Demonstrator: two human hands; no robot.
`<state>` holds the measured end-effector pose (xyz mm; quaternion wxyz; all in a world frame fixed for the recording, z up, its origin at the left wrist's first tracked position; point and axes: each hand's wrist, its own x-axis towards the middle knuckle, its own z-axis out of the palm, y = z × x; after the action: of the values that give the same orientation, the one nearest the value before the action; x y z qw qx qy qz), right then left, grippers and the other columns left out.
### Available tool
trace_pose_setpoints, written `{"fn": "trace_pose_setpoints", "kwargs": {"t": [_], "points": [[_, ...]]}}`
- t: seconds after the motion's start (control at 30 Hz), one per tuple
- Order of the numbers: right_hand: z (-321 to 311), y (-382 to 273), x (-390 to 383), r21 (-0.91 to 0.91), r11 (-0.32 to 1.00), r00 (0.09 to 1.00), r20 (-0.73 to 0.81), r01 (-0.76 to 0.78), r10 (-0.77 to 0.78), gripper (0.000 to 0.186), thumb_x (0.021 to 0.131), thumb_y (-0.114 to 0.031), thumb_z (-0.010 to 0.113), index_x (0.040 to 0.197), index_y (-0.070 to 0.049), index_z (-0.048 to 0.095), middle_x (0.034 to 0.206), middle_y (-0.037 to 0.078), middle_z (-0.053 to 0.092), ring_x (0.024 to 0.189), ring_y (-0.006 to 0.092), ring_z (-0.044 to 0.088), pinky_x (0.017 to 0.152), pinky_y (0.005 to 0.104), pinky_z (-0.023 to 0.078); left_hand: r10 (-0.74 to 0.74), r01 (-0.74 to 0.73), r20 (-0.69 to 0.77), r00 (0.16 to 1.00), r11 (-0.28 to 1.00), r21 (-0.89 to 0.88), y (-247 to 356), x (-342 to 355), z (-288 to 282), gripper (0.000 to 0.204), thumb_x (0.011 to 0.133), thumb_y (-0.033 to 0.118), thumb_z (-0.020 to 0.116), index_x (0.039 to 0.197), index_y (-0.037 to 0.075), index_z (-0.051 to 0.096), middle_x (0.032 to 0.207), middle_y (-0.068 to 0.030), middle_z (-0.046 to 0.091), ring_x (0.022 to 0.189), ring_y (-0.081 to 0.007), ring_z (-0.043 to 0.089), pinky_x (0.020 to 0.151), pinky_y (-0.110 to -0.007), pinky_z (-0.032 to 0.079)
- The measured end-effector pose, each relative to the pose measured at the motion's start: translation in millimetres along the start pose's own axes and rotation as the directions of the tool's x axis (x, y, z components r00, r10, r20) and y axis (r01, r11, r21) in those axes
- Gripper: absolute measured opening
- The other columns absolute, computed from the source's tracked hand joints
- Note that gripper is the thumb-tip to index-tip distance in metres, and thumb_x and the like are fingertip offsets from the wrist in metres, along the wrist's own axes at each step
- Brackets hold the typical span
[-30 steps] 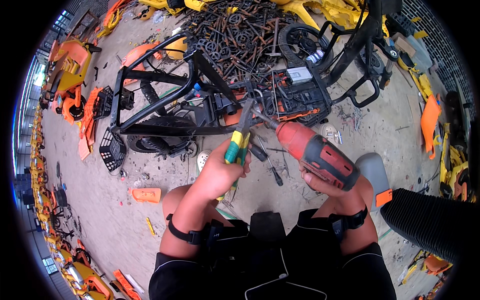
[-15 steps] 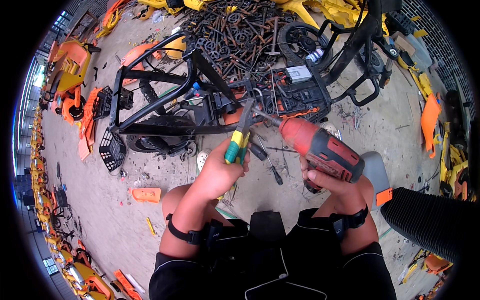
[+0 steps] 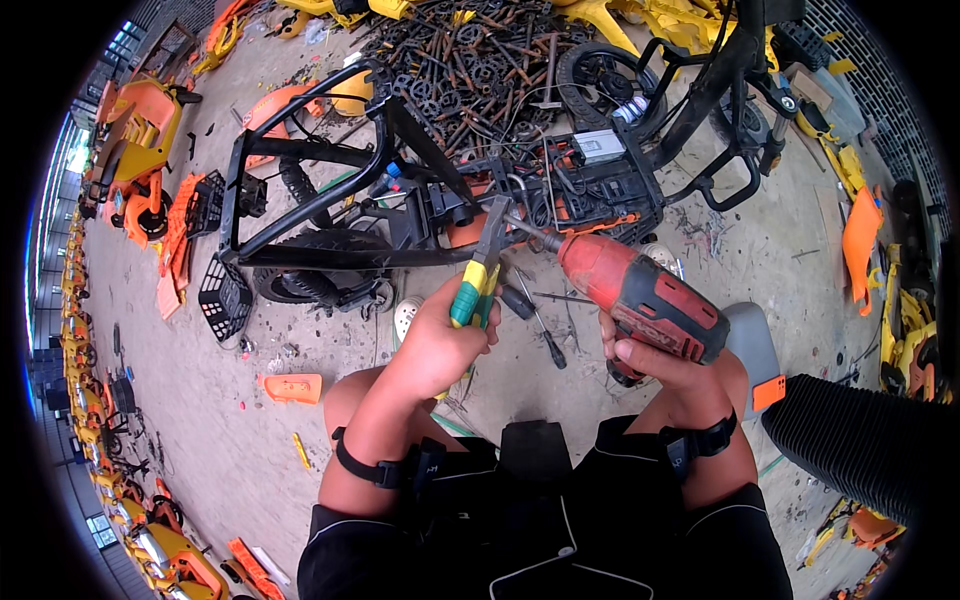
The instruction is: The person uses a pair of pliers and a power drill to work on wires and components on the frame of a vehicle, handling small hardware and cables by hand.
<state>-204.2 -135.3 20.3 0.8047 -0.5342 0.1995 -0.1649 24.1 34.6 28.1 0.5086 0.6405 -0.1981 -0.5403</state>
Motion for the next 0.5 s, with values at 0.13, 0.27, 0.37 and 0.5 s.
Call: {"fn": "trace_pose_setpoints", "kwargs": {"t": [0.13, 0.27, 0.37, 0.5], "points": [[-0.1, 0.2, 0.1, -0.031, 0.999, 1.0, 0.003, 0.023, -0.023, 0.041, 0.083, -0.001, 0.073, 0.122, 0.0, 0.058, 0.097, 0.007, 0.066, 0.088, 0.0147, 0.063, 0.075, 0.03, 0.053, -0.013, 0.013, -0.007, 1.0, 1.0, 0.002, -0.2, 0.2, -0.3, 0.053, 0.076, -0.01, 0.045, 0.128, 0.0, 0.053, 0.1, -0.0057, 0.061, 0.083, -0.0161, 0.06, 0.075, -0.03, 0.05], [0.2, -5.2, -2.2, -0.023, 0.998, 0.999, -0.015, -0.05, 0.05, 0.039, 0.083, -0.001, 0.073, 0.12, 0.0, 0.059, 0.096, 0.007, 0.067, 0.087, 0.0145, 0.064, 0.074, 0.0298, 0.053, 0.003, -0.003, -0.008, 1.0, 1.0, -0.006, -0.5, -0.2, 0.8, 0.051, 0.076, -0.01, 0.046, 0.125, 0.001, 0.054, 0.097, -0.0049, 0.06, 0.082, -0.0157, 0.06, 0.073, -0.03, 0.051], [3.5, -7.9, -4.4, -0.019, 0.997, 0.996, -0.048, -0.073, 0.072, 0.037, 0.083, -0.001, 0.074, 0.118, 0.0, 0.061, 0.096, 0.007, 0.067, 0.086, 0.0145, 0.064, 0.074, 0.0297, 0.054, 0.013, -0.013, -0.024, 1.0, 1.0, -0.026, 1.2, -0.7, 3.0, 0.048, 0.076, -0.011, 0.048, 0.121, 0.002, 0.056, 0.092, -0.0036, 0.06, 0.079, -0.0146, 0.06, 0.069, -0.029, 0.051], [3.9, -7.3, -5.1, -0.035, 0.998, 0.997, -0.061, -0.05, 0.047, 0.037, 0.083, -0.002, 0.075, 0.117, 0.0, 0.062, 0.096, 0.007, 0.068, 0.086, 0.0142, 0.065, 0.074, 0.0293, 0.054, 0.018, -0.018, -0.016, 1.0, 0.999, -0.027, 1.0, -0.3, 3.0, 0.047, 0.076, -0.012, 0.048, 0.121, 0.002, 0.056, 0.093, -0.0037, 0.06, 0.079, -0.0146, 0.06, 0.069, -0.029, 0.051]]}}
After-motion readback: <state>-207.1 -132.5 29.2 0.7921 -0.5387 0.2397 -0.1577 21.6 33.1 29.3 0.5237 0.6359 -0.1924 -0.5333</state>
